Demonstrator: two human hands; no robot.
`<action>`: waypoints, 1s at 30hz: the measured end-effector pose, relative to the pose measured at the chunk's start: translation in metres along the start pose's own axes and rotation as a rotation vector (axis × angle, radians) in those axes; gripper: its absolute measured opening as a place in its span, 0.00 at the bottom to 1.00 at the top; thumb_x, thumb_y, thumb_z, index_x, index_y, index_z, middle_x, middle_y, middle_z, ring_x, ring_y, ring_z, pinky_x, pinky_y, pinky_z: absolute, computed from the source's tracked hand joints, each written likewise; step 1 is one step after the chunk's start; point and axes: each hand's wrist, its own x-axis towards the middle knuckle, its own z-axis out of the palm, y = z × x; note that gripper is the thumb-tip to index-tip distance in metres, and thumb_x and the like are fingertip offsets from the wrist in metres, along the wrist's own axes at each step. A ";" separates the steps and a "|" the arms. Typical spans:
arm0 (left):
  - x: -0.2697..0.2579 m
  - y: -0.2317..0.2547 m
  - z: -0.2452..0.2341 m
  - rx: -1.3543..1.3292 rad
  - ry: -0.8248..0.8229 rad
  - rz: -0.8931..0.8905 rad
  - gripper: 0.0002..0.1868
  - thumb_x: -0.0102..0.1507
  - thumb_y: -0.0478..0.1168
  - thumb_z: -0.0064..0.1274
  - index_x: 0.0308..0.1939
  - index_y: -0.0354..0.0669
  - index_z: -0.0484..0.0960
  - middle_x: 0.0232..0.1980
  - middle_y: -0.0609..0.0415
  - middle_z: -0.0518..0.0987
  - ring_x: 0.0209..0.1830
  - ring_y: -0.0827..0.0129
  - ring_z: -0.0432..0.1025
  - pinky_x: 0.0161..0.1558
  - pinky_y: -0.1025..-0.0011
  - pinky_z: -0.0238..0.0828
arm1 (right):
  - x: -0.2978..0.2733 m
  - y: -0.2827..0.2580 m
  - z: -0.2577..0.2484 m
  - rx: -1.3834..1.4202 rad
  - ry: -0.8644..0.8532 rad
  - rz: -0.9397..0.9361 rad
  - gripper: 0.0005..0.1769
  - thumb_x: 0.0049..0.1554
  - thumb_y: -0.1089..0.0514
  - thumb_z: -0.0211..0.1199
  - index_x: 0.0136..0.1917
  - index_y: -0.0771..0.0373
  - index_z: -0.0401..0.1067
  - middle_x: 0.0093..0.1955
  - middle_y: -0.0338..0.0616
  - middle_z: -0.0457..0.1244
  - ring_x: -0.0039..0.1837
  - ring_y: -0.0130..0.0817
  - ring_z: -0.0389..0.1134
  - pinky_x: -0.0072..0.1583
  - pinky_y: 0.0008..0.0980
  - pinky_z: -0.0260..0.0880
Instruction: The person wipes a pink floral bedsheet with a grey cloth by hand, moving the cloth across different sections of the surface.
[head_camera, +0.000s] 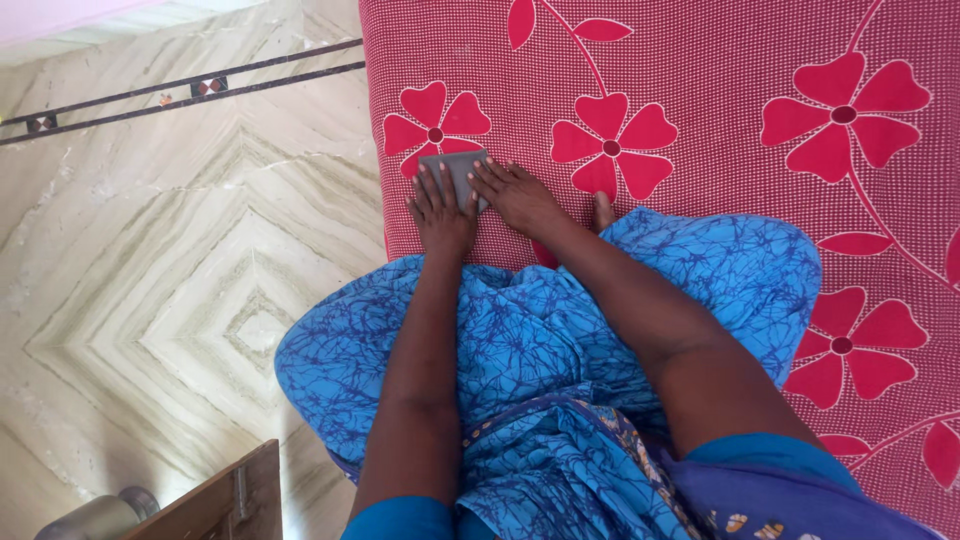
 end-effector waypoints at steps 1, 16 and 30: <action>-0.004 -0.002 0.001 0.005 -0.030 -0.011 0.43 0.71 0.65 0.36 0.83 0.47 0.47 0.85 0.35 0.40 0.84 0.39 0.37 0.76 0.33 0.37 | 0.000 0.000 0.000 -0.009 -0.005 -0.003 0.31 0.63 0.59 0.45 0.80 0.58 0.57 0.85 0.49 0.48 0.85 0.43 0.46 0.77 0.48 0.52; -0.009 0.044 -0.090 0.010 -0.679 0.148 0.44 0.61 0.58 0.58 0.76 0.56 0.56 0.84 0.47 0.45 0.85 0.45 0.37 0.73 0.26 0.30 | -0.020 0.000 -0.116 0.339 -0.480 0.278 0.21 0.61 0.46 0.54 0.51 0.62 0.80 0.50 0.56 0.71 0.53 0.54 0.73 0.56 0.52 0.73; 0.037 0.041 -0.086 -0.063 -0.175 0.174 0.43 0.59 0.38 0.55 0.78 0.39 0.56 0.80 0.37 0.53 0.82 0.46 0.45 0.76 0.39 0.34 | 0.011 0.009 -0.069 -0.028 0.201 0.171 0.35 0.58 0.62 0.54 0.79 0.59 0.57 0.82 0.58 0.48 0.82 0.52 0.44 0.76 0.60 0.43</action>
